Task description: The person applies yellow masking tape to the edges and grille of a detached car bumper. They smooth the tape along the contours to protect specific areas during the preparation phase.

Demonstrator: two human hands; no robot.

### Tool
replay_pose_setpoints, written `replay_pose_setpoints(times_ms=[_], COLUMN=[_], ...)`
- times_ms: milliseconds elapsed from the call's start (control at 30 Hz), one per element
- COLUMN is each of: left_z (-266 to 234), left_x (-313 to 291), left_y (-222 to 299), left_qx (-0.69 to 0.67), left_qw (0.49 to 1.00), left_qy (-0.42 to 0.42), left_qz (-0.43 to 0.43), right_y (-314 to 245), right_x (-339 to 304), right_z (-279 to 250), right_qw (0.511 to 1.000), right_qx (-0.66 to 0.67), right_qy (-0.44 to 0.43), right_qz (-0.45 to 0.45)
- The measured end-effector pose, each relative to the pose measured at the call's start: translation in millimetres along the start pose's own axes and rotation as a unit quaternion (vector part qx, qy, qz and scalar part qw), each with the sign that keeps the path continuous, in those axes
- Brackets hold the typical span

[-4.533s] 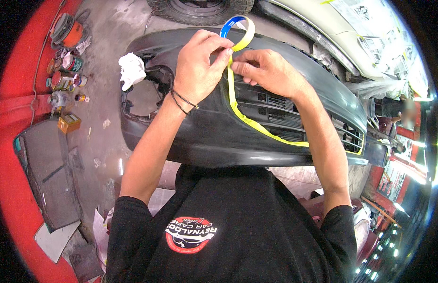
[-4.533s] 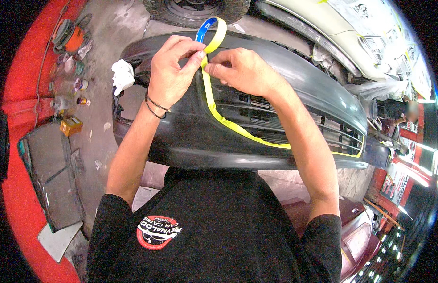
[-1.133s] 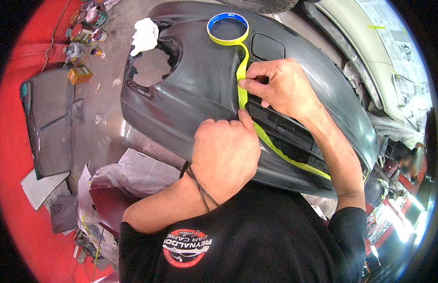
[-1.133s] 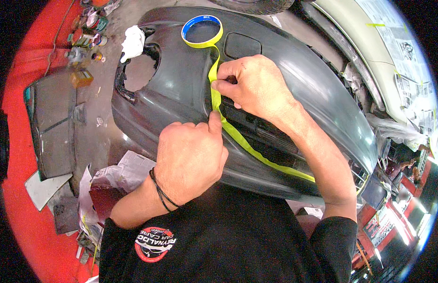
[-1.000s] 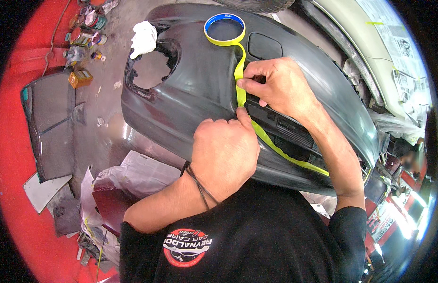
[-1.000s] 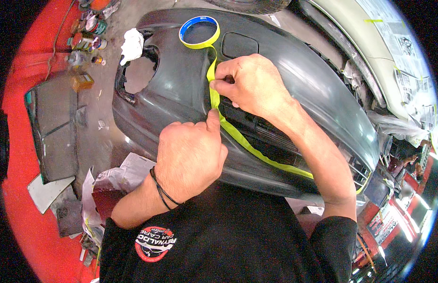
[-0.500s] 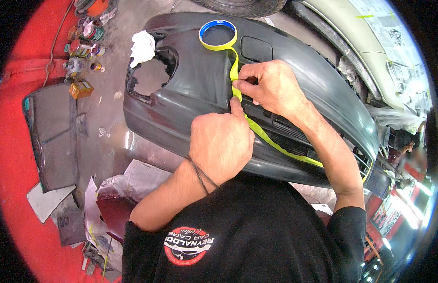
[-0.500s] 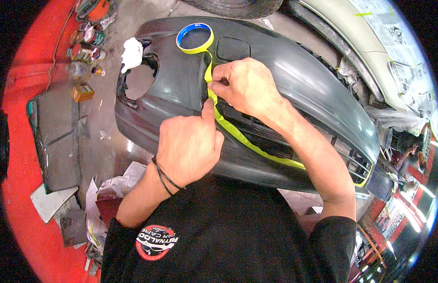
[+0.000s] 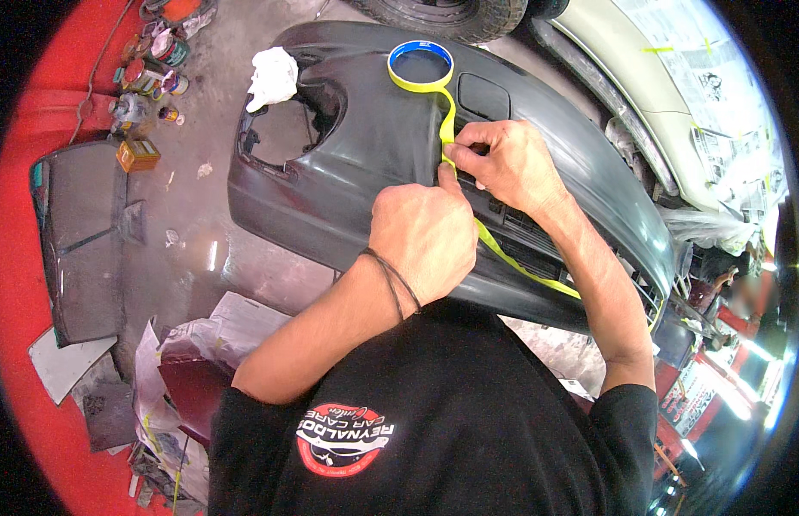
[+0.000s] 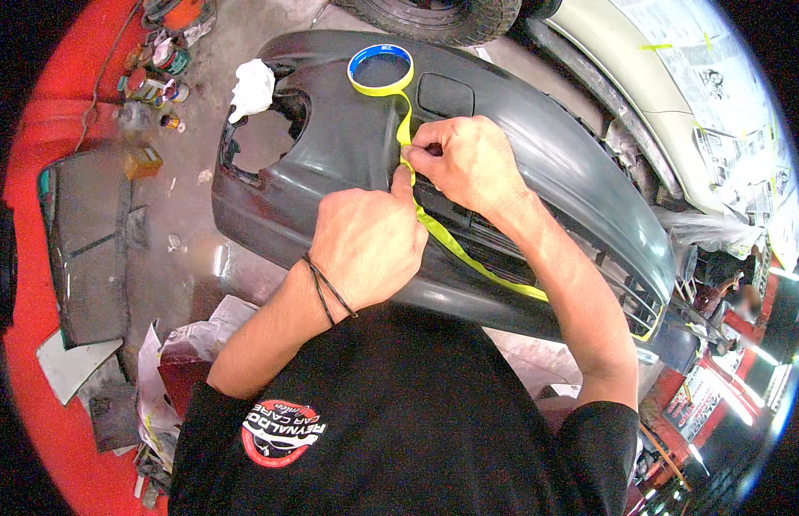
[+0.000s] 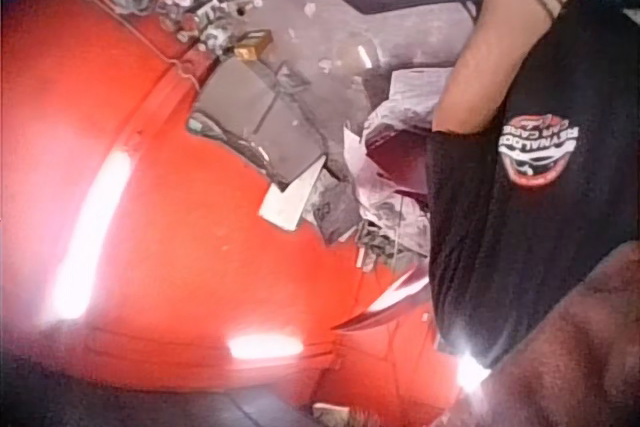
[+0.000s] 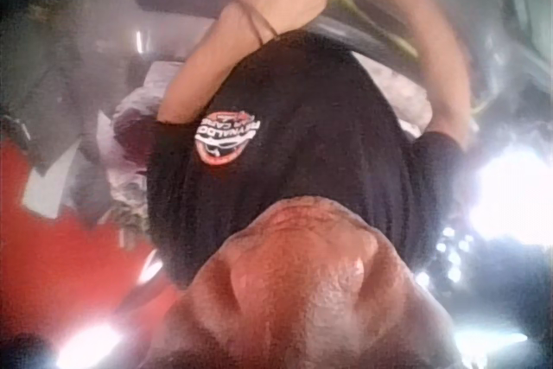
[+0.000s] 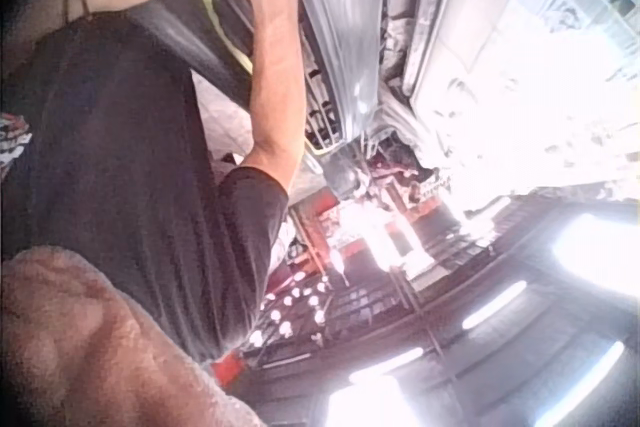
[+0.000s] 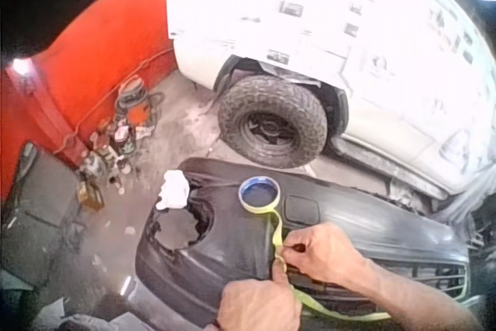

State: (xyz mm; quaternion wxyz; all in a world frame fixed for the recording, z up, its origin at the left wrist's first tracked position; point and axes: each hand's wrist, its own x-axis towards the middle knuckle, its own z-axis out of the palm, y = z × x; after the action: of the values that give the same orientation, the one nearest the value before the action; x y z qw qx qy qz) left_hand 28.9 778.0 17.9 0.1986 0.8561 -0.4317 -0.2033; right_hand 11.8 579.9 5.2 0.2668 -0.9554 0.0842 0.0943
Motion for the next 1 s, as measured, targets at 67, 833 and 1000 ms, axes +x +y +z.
replay_pose_setpoints(times_ms=[67, 833, 1000], left_z=[2, 6, 11], left_x=[0, 7, 11], left_y=[-1, -5, -8], left_qx=[-0.013, -0.029, -0.035], left_qw=[1.0, 0.999, 0.999], left_qy=[0.003, 0.032, 0.041], left_qz=[-0.002, -0.012, -0.008], right_y=[0, -8, -9], right_x=[1, 5, 9], right_z=[2, 0, -4], right_qw=[1.0, 0.996, 0.983], right_qx=[0.023, -0.087, -0.185], right_qy=[0.001, 0.019, -0.004], right_qz=[0.018, -0.014, -0.016])
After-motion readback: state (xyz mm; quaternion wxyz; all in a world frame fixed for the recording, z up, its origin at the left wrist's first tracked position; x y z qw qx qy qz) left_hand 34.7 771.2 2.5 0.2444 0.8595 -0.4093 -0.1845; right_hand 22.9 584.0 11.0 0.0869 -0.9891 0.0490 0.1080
